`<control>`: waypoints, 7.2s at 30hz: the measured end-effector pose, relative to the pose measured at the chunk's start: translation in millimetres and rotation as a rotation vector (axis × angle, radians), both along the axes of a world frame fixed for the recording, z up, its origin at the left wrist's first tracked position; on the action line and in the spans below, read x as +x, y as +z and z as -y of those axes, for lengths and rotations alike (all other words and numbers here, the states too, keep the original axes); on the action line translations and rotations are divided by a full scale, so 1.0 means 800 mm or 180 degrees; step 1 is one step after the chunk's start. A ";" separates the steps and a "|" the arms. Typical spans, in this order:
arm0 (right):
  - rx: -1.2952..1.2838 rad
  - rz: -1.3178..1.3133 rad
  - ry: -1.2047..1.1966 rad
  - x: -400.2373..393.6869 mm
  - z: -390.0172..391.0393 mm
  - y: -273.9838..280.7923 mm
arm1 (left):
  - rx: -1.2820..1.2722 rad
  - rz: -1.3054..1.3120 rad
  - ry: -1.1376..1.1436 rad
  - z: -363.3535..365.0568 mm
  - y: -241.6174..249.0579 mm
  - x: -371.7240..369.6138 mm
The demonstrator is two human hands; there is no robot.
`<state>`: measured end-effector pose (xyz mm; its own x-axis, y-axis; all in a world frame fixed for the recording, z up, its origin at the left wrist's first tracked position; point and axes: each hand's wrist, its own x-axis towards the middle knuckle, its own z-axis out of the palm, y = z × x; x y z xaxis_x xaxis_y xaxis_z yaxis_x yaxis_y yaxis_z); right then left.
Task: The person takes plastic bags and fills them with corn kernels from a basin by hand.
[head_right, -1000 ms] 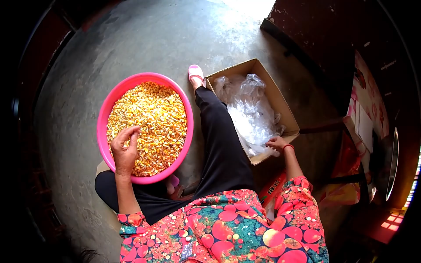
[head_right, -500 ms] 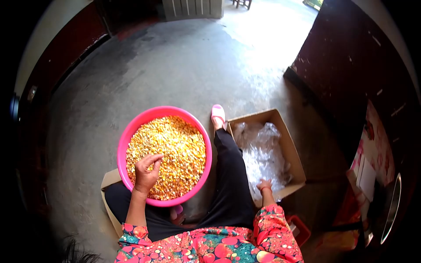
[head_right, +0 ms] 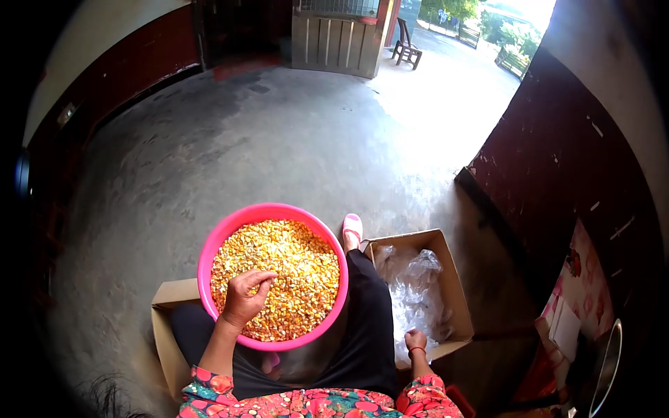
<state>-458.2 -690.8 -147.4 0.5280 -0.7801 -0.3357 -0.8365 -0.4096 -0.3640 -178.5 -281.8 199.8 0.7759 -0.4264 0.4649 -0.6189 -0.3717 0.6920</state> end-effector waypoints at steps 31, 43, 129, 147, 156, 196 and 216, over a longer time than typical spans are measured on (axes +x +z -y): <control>0.3980 0.5006 0.0720 0.312 -0.204 0.460 | -0.1664 -0.2282 -0.0731 -0.019 -0.014 0.007; 0.4916 0.3647 0.1364 0.318 -0.304 0.434 | -0.3348 -0.3072 -0.1090 -0.013 -0.009 0.003; 0.0823 0.3125 0.2727 0.341 -0.297 0.435 | -0.2727 -0.1150 0.0539 -0.056 -0.033 0.051; -0.0487 0.2154 0.3657 0.386 -0.282 0.449 | -0.0404 -0.0449 0.1141 -0.058 -0.012 0.031; 0.0664 0.2869 0.5003 0.305 -0.369 0.515 | -0.1507 -0.1277 0.0833 -0.052 -0.018 0.037; -0.0553 0.1208 0.4831 0.388 -0.308 0.438 | -0.0168 -0.0163 0.0657 -0.059 -0.015 0.043; 0.0420 0.2622 0.5197 0.368 -0.388 0.405 | -0.0772 0.0422 0.0683 -0.043 -0.001 0.051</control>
